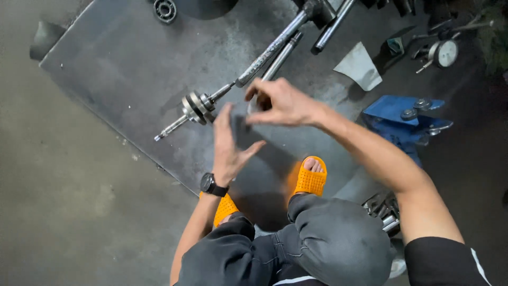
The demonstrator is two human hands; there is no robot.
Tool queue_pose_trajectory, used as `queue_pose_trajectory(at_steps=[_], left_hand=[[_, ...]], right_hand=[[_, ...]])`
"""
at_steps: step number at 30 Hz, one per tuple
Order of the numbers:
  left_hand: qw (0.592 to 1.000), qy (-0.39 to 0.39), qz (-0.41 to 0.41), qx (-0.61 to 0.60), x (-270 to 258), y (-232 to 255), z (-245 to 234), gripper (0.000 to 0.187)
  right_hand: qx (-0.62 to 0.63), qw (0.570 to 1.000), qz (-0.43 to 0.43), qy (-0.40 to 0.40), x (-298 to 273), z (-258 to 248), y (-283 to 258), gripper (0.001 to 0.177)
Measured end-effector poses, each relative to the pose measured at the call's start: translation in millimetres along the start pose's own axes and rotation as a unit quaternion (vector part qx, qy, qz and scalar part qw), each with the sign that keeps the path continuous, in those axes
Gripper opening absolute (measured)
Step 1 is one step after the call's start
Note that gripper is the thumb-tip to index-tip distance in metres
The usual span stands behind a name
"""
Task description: The person places a shaft with attached bearings into a blue vise and uses a dial indicator to measure runout by rotating the shaft and observing the gauge. The person repeatedly repositions the shaft and adjusts the indicator throughout the clip.
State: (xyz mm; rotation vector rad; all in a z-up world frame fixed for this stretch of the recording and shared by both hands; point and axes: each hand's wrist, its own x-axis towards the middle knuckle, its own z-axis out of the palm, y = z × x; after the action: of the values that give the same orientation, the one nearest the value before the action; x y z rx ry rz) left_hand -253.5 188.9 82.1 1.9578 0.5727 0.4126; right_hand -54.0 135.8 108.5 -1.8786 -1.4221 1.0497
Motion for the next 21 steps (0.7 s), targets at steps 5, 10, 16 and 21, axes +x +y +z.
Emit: queue_pose_trajectory(at_steps=[5, 10, 16, 21], left_hand=[[0.940, -0.051, -0.224, -0.251, -45, -53, 48, 0.014], [0.896, 0.113, -0.273, -0.331, -79, -60, 15, 0.031], [0.892, 0.233, -0.241, -0.302, -76, -49, -57, 0.017], [0.900, 0.242, -0.254, -0.259, -81, -48, -63, 0.014]], right_hand=[[0.076, 0.979, 0.034, 0.185, -8, 18, 73, 0.030], [-0.246, 0.926, -0.043, 0.282, 0, 26, 138, 0.027], [-0.141, 0.911, 0.008, 0.387, -12, 20, 161, 0.013], [-0.094, 0.827, 0.156, 0.532, -26, -21, 238, 0.015]])
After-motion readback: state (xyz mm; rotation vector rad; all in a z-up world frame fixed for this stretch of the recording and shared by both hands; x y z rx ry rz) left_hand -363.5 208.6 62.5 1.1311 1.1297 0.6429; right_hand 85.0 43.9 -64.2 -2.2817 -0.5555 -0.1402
